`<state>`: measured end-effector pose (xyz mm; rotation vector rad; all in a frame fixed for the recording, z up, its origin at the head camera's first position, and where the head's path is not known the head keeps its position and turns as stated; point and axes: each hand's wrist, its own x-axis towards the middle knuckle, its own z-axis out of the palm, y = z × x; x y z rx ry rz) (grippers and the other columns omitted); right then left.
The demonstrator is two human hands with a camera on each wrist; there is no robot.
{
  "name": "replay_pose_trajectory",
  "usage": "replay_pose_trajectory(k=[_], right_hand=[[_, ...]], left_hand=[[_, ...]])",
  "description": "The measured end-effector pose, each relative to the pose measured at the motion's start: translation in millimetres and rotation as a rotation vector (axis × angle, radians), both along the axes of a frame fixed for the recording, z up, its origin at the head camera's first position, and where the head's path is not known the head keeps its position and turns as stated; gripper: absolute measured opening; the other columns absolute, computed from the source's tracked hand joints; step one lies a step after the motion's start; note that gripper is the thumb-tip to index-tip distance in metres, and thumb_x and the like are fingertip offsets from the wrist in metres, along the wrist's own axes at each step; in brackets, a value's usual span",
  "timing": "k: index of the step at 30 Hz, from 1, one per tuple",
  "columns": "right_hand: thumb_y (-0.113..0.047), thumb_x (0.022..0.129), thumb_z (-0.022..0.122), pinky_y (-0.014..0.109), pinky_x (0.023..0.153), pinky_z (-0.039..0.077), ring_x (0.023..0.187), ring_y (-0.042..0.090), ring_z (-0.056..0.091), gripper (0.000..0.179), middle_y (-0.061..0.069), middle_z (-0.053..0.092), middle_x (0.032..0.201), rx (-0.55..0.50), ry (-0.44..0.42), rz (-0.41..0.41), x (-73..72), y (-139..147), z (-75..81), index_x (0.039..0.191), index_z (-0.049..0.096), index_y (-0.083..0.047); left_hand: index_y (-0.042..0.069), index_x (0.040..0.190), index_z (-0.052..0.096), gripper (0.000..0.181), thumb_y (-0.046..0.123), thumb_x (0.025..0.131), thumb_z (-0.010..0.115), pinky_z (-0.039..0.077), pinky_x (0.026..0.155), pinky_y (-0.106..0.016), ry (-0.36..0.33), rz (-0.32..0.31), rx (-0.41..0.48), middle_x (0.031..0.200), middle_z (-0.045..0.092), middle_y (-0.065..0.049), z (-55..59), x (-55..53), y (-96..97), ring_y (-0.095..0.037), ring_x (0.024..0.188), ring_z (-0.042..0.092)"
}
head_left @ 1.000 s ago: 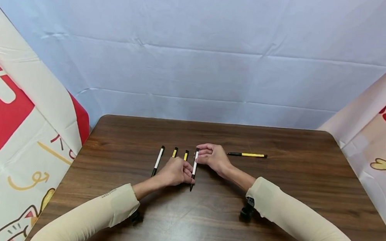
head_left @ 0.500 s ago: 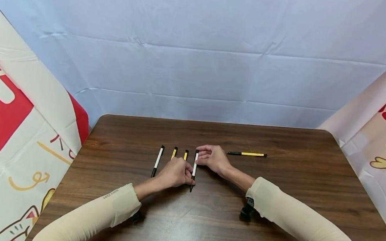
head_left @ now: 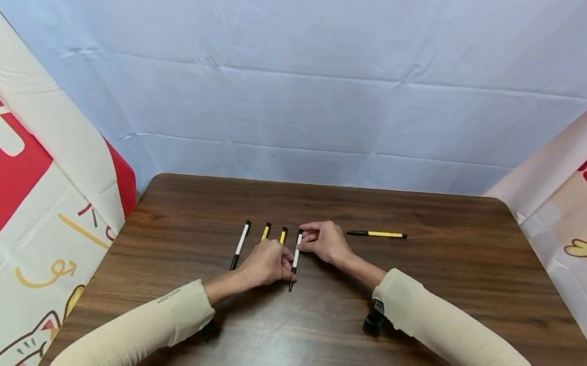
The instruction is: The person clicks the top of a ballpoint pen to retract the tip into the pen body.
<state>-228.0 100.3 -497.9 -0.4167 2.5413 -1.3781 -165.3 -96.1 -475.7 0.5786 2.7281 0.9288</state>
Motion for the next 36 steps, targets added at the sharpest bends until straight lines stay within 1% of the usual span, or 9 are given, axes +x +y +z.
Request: replay_pose_trajectory(k=[4, 12, 17, 23, 27, 32, 36], right_hand=[[-0.008, 0.085, 0.091, 0.029, 0.082, 0.062, 0.083, 0.011, 0.076, 0.043, 0.003, 0.080, 0.089, 0.039, 0.032, 0.006, 0.1, -1, 0.6, 0.124, 0.076, 0.001], [-0.007, 0.082, 0.092, 0.029, 0.081, 0.063, 0.080, 0.010, 0.076, 0.041, 0.001, 0.080, 0.087, 0.036, 0.037, -0.003, 0.1, -4, -0.1, 0.120, 0.078, 0.000], [-0.008, 0.083, 0.092, 0.032, 0.082, 0.063, 0.081, 0.011, 0.076, 0.040, 0.003, 0.080, 0.089, 0.034, 0.043, -0.007, 1.5, -3, -1.5, 0.119, 0.078, 0.000], [-0.007, 0.084, 0.090, 0.027, 0.078, 0.062, 0.082, 0.012, 0.076, 0.038, 0.005, 0.080, 0.093, 0.005, 0.025, -0.012, 1.7, 1, 2.2, 0.119, 0.078, 0.001], [-0.007, 0.084, 0.090, 0.026, 0.077, 0.062, 0.084, 0.014, 0.076, 0.040, 0.007, 0.080, 0.097, -0.017, 0.016, -0.028, 1.6, 5, 7.5, 0.121, 0.077, 0.002], [-0.010, 0.085, 0.090, 0.028, 0.081, 0.062, 0.089, 0.016, 0.077, 0.044, 0.010, 0.080, 0.105, -0.034, 0.005, -0.045, 1.4, 12, 12.0, 0.125, 0.075, 0.001], [-0.010, 0.087, 0.089, 0.030, 0.083, 0.063, 0.092, 0.019, 0.077, 0.045, 0.012, 0.079, 0.109, -0.039, 0.007, -0.046, 3.0, 18, 13.6, 0.127, 0.074, 0.002]], left_hand=[[0.012, 0.083, 0.080, 0.020, 0.020, 0.078, 0.097, 0.059, 0.067, -0.025, 0.005, 0.002, -0.006, 0.070, 0.074, 0.011, -0.4, 0.3, -0.8, 0.004, 0.066, 0.065], [0.009, 0.092, 0.082, 0.023, 0.020, 0.078, 0.097, 0.063, 0.074, -0.030, 0.017, 0.005, -0.007, 0.075, 0.078, 0.008, -0.1, 0.8, -1.1, 0.002, 0.070, 0.072], [0.009, 0.093, 0.082, 0.022, 0.020, 0.079, 0.096, 0.064, 0.075, -0.032, 0.029, -0.005, -0.011, 0.075, 0.078, 0.007, 0.2, 1.8, -1.2, 0.000, 0.071, 0.072], [0.008, 0.089, 0.082, 0.020, 0.020, 0.080, 0.096, 0.062, 0.070, -0.027, 0.069, -0.022, -0.001, 0.074, 0.078, 0.006, 1.7, 1.4, -1.9, 0.002, 0.069, 0.070], [0.008, 0.088, 0.082, 0.019, 0.020, 0.081, 0.095, 0.062, 0.071, -0.028, 0.098, -0.023, 0.000, 0.074, 0.078, 0.006, 3.9, -0.5, -2.5, 0.001, 0.070, 0.071], [0.006, 0.095, 0.082, 0.021, 0.018, 0.083, 0.093, 0.063, 0.074, -0.031, 0.111, -0.015, 0.017, 0.077, 0.078, 0.006, 4.4, -5.0, -1.9, -0.001, 0.072, 0.072], [0.004, 0.100, 0.080, 0.023, 0.015, 0.083, 0.092, 0.061, 0.072, -0.026, 0.120, -0.015, 0.039, 0.078, 0.077, 0.006, 3.1, -8.9, -1.6, 0.000, 0.072, 0.070]])
